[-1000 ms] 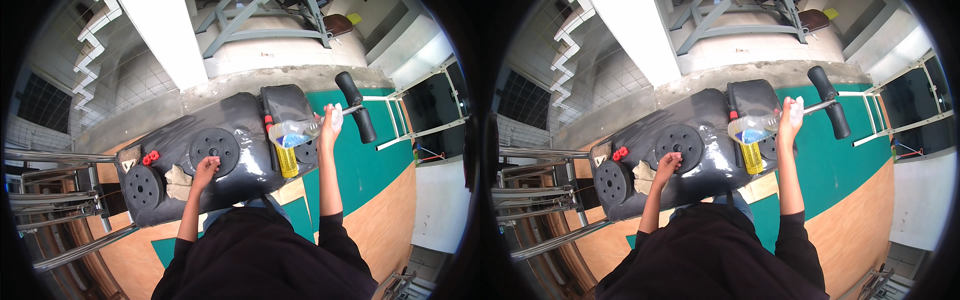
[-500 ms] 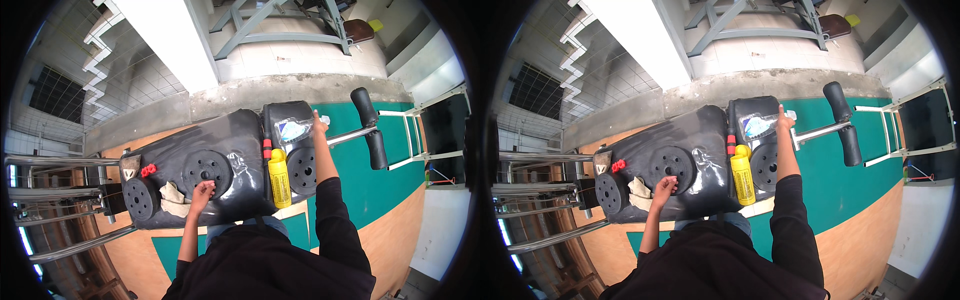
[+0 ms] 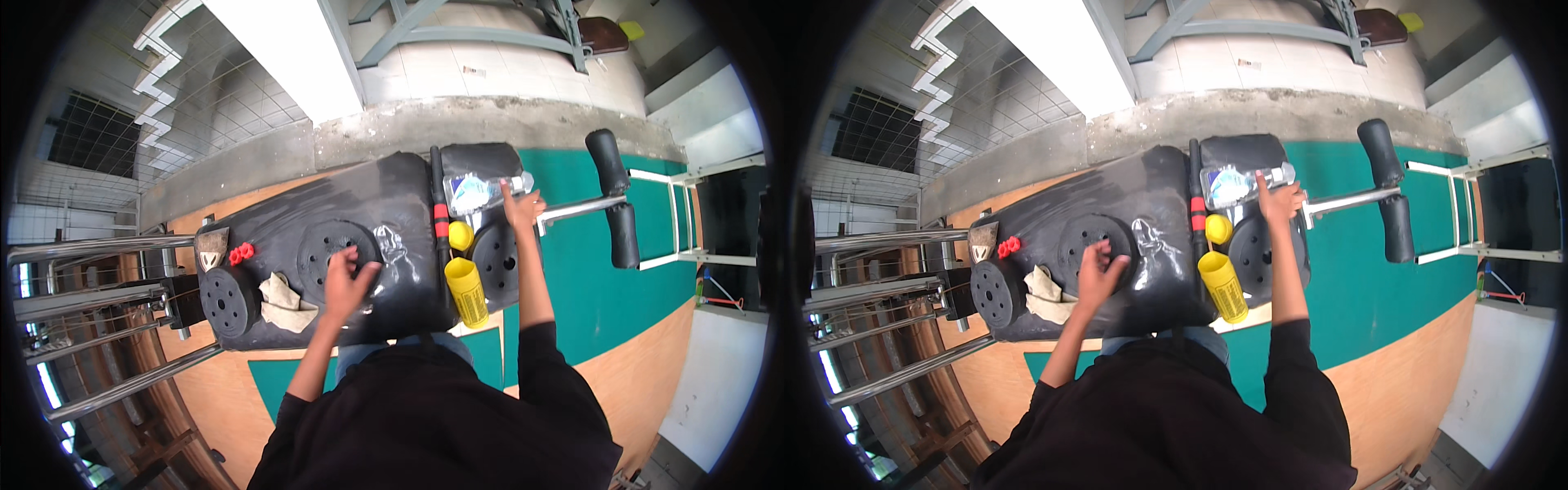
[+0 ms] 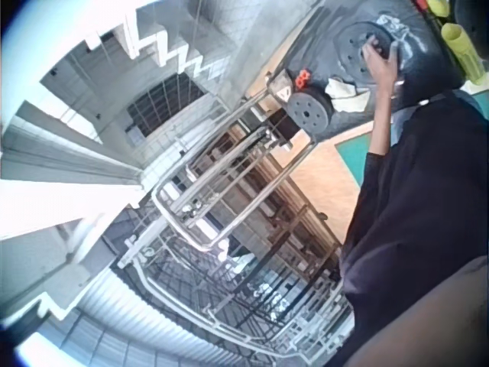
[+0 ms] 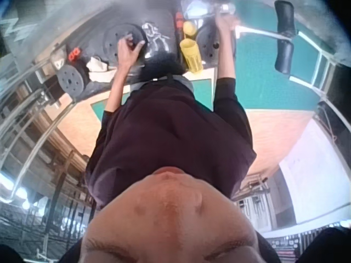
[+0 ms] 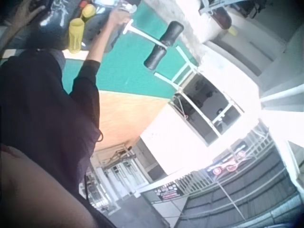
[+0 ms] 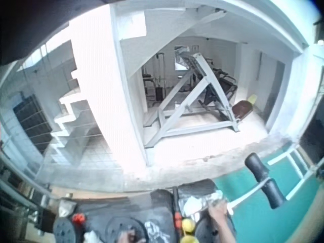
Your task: The person cleans a weight plate and barbell with a cloth and spray, then slides two weight plates onto the bar and secures them with red collars. The assembled barbell remains on the bench at the end of the clip.
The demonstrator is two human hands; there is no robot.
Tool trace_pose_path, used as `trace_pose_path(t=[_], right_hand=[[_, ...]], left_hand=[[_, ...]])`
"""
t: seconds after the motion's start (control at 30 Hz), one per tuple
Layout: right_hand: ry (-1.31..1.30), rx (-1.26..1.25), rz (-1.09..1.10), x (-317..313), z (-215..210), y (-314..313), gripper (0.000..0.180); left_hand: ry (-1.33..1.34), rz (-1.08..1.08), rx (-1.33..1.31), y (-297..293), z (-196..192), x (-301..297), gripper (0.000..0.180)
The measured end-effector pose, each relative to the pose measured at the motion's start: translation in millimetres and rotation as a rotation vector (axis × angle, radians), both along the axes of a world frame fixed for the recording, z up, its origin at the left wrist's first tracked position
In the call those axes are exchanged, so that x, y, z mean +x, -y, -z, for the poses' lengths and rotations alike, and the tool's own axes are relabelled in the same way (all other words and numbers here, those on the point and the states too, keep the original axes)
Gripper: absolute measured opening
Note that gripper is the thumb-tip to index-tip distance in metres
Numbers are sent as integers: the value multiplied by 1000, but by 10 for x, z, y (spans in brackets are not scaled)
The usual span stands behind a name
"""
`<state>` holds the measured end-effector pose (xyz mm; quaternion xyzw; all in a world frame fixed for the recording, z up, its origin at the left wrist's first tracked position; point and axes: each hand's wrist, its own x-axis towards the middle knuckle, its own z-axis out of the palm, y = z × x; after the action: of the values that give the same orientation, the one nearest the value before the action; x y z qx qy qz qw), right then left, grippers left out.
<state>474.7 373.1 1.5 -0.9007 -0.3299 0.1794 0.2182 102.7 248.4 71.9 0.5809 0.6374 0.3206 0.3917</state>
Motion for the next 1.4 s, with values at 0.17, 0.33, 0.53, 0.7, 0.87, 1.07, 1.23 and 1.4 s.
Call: trace_pose_path(t=[0.17,0.33,0.53,0.7,0.87,1.07,1.23,1.4], right_hand=[[-161,496,-264,-997,-152,1935,31],[29,553,-352,-1078,273,2074,19],[-57,538,-333,-1018,107,2291,23],[-159,327,-507,-729,-331,2641,58],[-168,234,-512,-645,-546,2641,88],[-43,200,-339,-556,-653,1896,78],[75,189,-346,-467,-579,1492,78],[35,58,-338,-514,-622,1437,87]], left_hand=[[-222,549,193,220,121,1299,72],[-271,796,330,295,702,1385,21],[-236,897,193,350,512,1417,19],[-115,859,23,276,323,1451,26],[201,670,-27,51,262,1552,26],[277,276,158,-260,383,1782,50],[290,286,-62,-371,519,1559,41],[205,265,-129,-259,550,1292,32]])
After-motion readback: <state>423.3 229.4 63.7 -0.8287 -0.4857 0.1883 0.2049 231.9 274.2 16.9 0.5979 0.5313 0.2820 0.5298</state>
